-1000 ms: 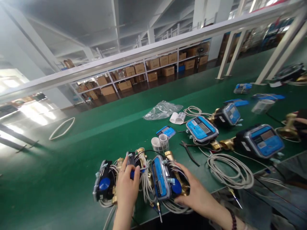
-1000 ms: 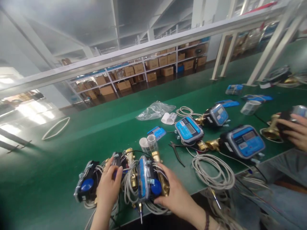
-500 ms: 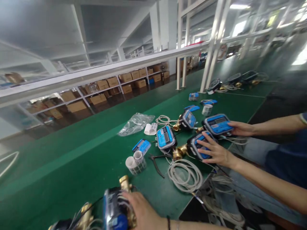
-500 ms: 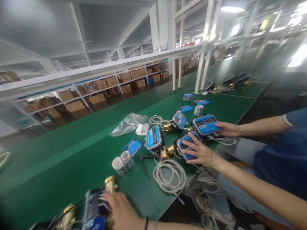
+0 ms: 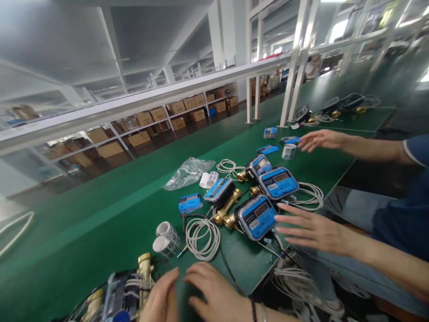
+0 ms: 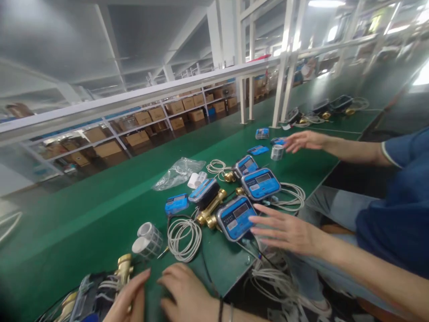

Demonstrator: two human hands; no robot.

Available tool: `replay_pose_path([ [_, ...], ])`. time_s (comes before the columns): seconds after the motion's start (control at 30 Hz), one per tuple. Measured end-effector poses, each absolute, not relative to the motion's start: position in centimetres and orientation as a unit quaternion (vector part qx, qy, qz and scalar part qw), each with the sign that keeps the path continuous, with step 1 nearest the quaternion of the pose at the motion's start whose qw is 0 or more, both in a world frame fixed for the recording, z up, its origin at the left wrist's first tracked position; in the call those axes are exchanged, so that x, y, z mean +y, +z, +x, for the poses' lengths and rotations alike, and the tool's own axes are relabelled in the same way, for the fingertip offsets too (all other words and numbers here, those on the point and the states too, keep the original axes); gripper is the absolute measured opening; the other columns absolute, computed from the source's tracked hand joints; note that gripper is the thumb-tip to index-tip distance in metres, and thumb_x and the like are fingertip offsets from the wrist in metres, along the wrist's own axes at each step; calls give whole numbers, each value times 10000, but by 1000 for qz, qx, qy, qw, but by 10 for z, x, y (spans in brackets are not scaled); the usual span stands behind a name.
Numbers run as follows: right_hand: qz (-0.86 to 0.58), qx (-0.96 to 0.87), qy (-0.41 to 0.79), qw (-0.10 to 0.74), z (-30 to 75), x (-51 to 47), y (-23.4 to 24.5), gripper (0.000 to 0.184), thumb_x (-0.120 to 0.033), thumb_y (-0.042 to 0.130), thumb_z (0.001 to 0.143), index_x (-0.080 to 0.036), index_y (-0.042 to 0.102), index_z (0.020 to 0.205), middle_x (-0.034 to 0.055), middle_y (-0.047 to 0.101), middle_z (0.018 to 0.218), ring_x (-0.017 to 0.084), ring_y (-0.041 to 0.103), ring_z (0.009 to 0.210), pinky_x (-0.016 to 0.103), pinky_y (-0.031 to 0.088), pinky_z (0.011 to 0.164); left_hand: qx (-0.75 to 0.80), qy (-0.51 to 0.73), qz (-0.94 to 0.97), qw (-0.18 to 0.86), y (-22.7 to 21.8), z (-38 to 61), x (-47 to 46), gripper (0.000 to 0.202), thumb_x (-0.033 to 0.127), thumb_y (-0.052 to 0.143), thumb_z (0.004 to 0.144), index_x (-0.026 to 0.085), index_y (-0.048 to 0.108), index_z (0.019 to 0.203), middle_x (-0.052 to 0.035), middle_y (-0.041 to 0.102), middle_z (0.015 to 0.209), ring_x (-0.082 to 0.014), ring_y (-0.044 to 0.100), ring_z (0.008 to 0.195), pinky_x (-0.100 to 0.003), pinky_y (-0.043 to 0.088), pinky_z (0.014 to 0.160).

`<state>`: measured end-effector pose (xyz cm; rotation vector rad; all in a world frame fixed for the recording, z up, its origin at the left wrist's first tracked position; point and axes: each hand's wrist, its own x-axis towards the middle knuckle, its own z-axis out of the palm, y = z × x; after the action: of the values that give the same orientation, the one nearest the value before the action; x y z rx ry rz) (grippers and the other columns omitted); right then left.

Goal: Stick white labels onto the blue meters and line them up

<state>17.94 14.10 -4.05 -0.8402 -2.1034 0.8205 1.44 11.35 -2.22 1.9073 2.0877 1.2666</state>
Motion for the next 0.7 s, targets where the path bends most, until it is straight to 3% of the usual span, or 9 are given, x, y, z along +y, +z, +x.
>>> replay_pose_path([
  [0.1, -388, -776, 308, 389, 222, 141, -37, 284, -39, 521, 768, -166, 649, 987, 76, 662, 986, 219, 586, 955, 358, 488, 870, 748, 173, 640, 38, 6, 49, 177, 377, 218, 315, 903, 186, 632, 1105, -86, 686, 1114, -202, 648, 1015, -322, 510, 883],
  [0.2, -416, -760, 244, 435, 245, 147, -49, 267, -48, 433, 812, -173, 642, 920, 79, 666, 894, 219, 604, 861, 361, 506, 771, 788, 99, 606, 42, 21, 70, 242, 309, 109, 372, 890, 68, 641, 1036, -190, 695, 1010, -248, 670, 948, -332, 517, 795],
  [0.37, -420, -754, 143, 484, 251, 157, -79, 276, -26, 403, 752, -190, 620, 797, 50, 649, 738, 196, 606, 705, 301, 498, 631, 794, 52, 604, 44, 25, 79, 284, 218, 15, 446, 827, 69, 652, 871, -148, 711, 891, -213, 686, 828, -314, 516, 720],
  [0.53, -384, -750, 80, 533, 243, 165, -91, 264, -38, 429, 633, -207, 608, 728, 31, 630, 649, 181, 581, 610, 264, 470, 552, 794, 69, 604, 3, 63, 52, 294, 277, 72, 406, 810, 36, 640, 953, -237, 683, 933, -316, 664, 909, -356, 498, 727],
  [0.7, -341, -721, 84, 597, 248, 155, -74, 234, -50, 426, 723, -205, 587, 794, 39, 635, 682, 175, 590, 630, 277, 500, 569, 844, 101, 526, -8, 88, 12, 309, 355, 141, 383, 812, -17, 613, 1032, -302, 658, 946, -391, 654, 903, -397, 505, 666],
])
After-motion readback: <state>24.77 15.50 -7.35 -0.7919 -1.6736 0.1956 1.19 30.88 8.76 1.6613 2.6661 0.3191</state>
